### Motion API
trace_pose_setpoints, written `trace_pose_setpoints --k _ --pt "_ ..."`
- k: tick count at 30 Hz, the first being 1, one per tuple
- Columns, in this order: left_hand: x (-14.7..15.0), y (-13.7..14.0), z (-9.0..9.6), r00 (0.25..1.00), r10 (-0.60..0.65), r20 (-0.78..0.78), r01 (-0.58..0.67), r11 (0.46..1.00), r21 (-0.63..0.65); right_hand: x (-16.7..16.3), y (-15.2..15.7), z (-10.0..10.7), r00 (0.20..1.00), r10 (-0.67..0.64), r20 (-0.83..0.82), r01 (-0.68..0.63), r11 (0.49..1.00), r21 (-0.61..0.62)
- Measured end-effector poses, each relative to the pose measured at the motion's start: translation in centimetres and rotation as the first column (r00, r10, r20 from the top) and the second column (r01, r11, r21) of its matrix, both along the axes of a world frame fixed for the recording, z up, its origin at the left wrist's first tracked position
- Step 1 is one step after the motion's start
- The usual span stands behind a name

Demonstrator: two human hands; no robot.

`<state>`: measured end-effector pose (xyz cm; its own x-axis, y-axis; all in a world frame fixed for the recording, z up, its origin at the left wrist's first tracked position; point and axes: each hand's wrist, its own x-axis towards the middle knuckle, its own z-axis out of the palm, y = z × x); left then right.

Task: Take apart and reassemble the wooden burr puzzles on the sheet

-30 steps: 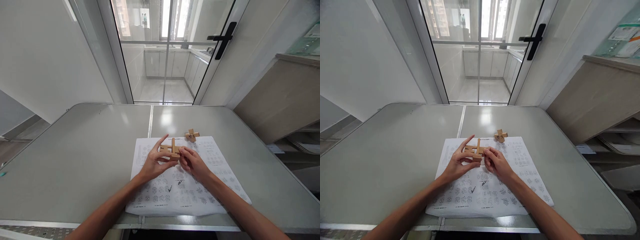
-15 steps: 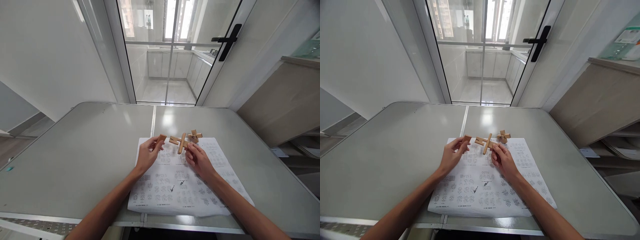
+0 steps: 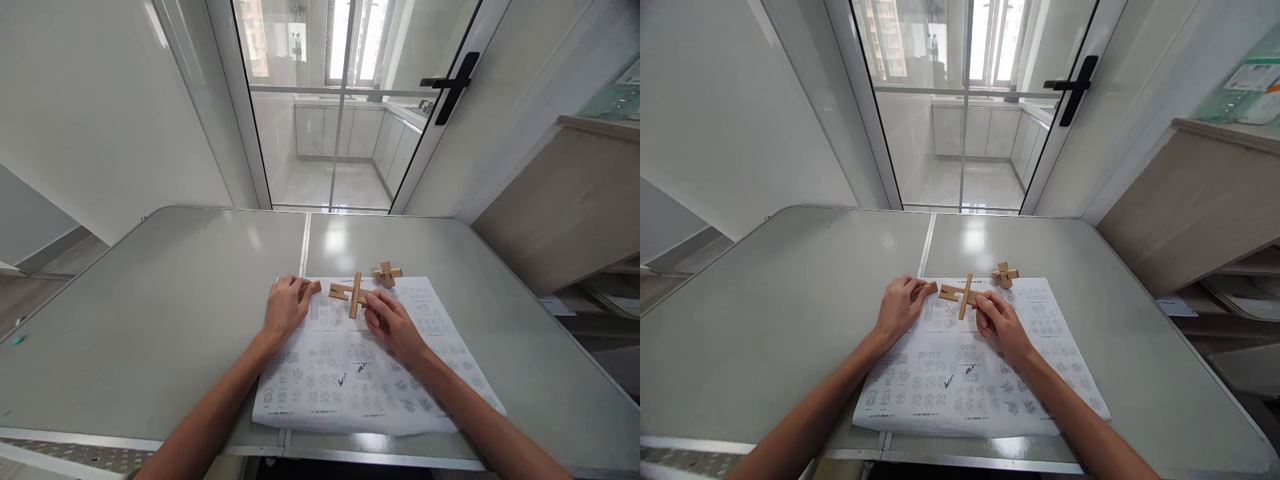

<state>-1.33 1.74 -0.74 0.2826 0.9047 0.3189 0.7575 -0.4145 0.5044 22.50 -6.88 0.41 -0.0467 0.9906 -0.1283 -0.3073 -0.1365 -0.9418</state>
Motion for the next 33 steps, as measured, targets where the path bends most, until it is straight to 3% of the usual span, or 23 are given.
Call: trace_pose_setpoints --k 4,7,8,10,12,14,17,20,23,27,33 --pt "-0.1 0.2 -0.2 0.998 0.051 -0.021 -0.05 0.997 0.058 0.1 0.0 -0.4 0.999 0.034 0.001 -0.034 0.999 0.005" --pt "0.1 -0.2 0.5 0.997 0.038 0.071 -0.047 0.991 0.129 0.1 0.0 -0.6 0.998 0.065 0.008 -0.065 0.998 0.008" --pt "0.3 -0.5 0.9 0.99 0.005 0.138 -0.021 0.993 0.12 0.0 0.0 -0.6 0.997 0.073 0.013 -0.074 0.997 0.01" --pt "0.7 -1.3 1.8 0.945 -0.08 0.317 0.093 0.995 -0.027 0.0 -0.1 -0.6 0.996 0.081 0.03 -0.082 0.996 0.027" --pt "1.3 -2.1 2.6 0.87 -0.11 0.481 0.246 0.941 -0.231 -0.1 -0.3 -0.6 0.995 0.08 0.052 -0.083 0.995 0.05" --pt "1.7 -2.8 3.0 0.801 -0.133 0.584 0.392 0.853 -0.343 -0.1 -0.4 -0.6 0.994 0.086 0.072 -0.091 0.994 0.067" --pt "2.1 -3.3 3.3 0.717 -0.136 0.684 0.518 0.76 -0.393 0.0 -0.5 -0.6 0.992 0.111 0.064 -0.116 0.989 0.089" --pt "2.2 -3.4 3.3 0.662 -0.134 0.737 0.583 0.71 -0.395 0.2 -0.4 -0.6 0.989 0.135 0.056 -0.142 0.981 0.132" --pt "2.3 -3.5 3.4 0.628 -0.156 0.762 0.642 0.657 -0.395 0.4 -0.2 -0.5 0.969 0.247 -0.005 -0.244 0.959 0.141" --pt "2.6 -3.6 3.3 0.615 -0.146 0.775 0.663 0.628 -0.408 0.6 -0.2 -0.4 0.927 0.347 -0.143 -0.33 0.935 0.13" --pt "2.6 -3.5 3.1 0.626 -0.157 0.764 0.662 0.626 -0.413 1.1 -0.2 -0.6 0.902 0.401 -0.159 -0.382 0.914 0.134"
